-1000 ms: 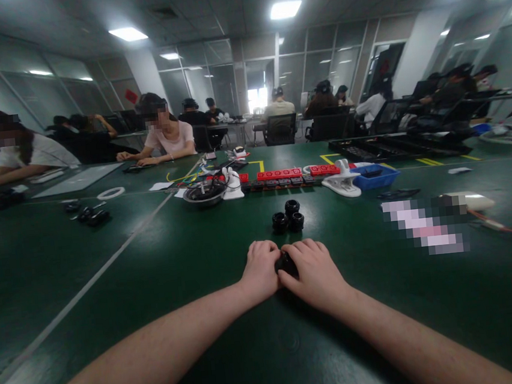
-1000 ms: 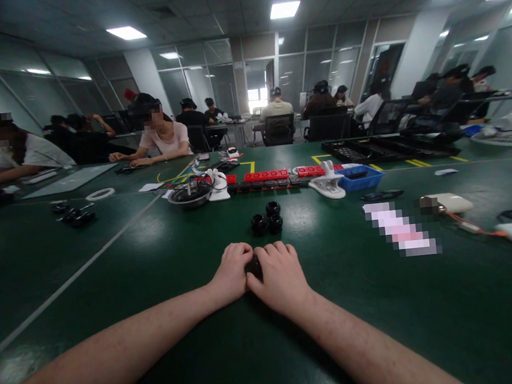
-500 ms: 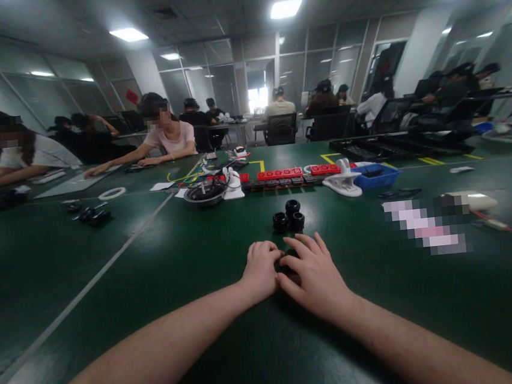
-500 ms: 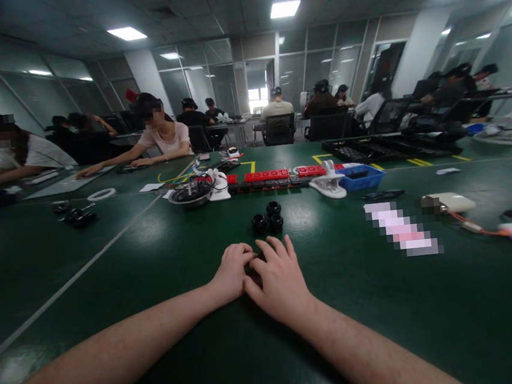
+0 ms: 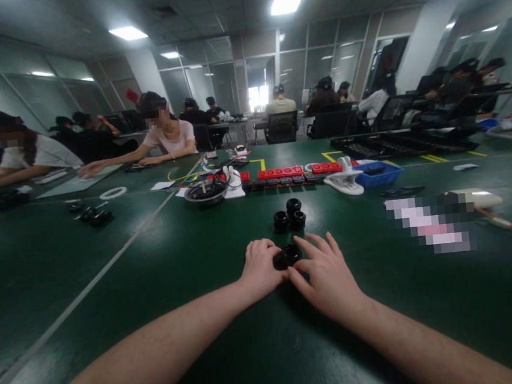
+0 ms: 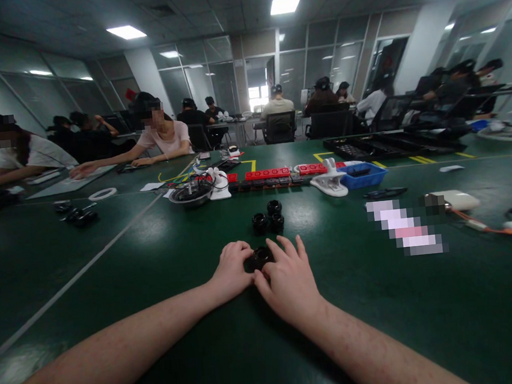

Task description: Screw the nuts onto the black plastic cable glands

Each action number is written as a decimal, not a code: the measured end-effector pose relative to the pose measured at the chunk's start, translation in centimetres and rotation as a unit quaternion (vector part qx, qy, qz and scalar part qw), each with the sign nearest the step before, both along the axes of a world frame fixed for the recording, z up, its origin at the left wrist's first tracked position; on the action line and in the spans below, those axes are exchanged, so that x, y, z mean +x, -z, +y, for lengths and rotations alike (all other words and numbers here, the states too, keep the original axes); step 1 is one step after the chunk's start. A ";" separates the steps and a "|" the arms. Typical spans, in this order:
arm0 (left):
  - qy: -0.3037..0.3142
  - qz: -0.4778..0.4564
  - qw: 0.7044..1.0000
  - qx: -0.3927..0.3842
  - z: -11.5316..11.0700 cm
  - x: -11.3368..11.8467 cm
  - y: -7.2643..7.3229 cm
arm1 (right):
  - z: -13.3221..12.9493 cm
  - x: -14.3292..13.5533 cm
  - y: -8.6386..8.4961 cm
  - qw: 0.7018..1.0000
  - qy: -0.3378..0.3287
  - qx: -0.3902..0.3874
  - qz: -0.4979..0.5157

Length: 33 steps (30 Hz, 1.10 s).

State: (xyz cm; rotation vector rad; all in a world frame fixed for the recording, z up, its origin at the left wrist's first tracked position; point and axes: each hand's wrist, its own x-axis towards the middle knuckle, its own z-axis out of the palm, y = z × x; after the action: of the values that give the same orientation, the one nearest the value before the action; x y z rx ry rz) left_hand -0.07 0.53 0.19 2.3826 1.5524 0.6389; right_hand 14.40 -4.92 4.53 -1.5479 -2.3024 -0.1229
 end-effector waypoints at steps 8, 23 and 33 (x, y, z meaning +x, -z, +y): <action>0.015 -0.009 1.000 0.012 0.0 0.0 0.0 | 0.6 0.6 -0.4 0.999 0.034 0.009 -0.010; 0.042 0.006 0.999 0.034 -0.4 0.1 -0.2 | 1.7 0.3 0.1 0.995 0.077 -0.009 -0.059; 0.045 0.003 0.998 0.032 -0.4 0.2 -0.3 | 1.8 -0.3 0.6 0.997 0.074 -0.022 -0.032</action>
State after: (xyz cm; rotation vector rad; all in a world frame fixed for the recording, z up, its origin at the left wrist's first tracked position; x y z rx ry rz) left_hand 0.13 0.10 0.53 2.4884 1.4386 0.6723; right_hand 14.11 -3.08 3.92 -1.7600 -2.2514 -0.1612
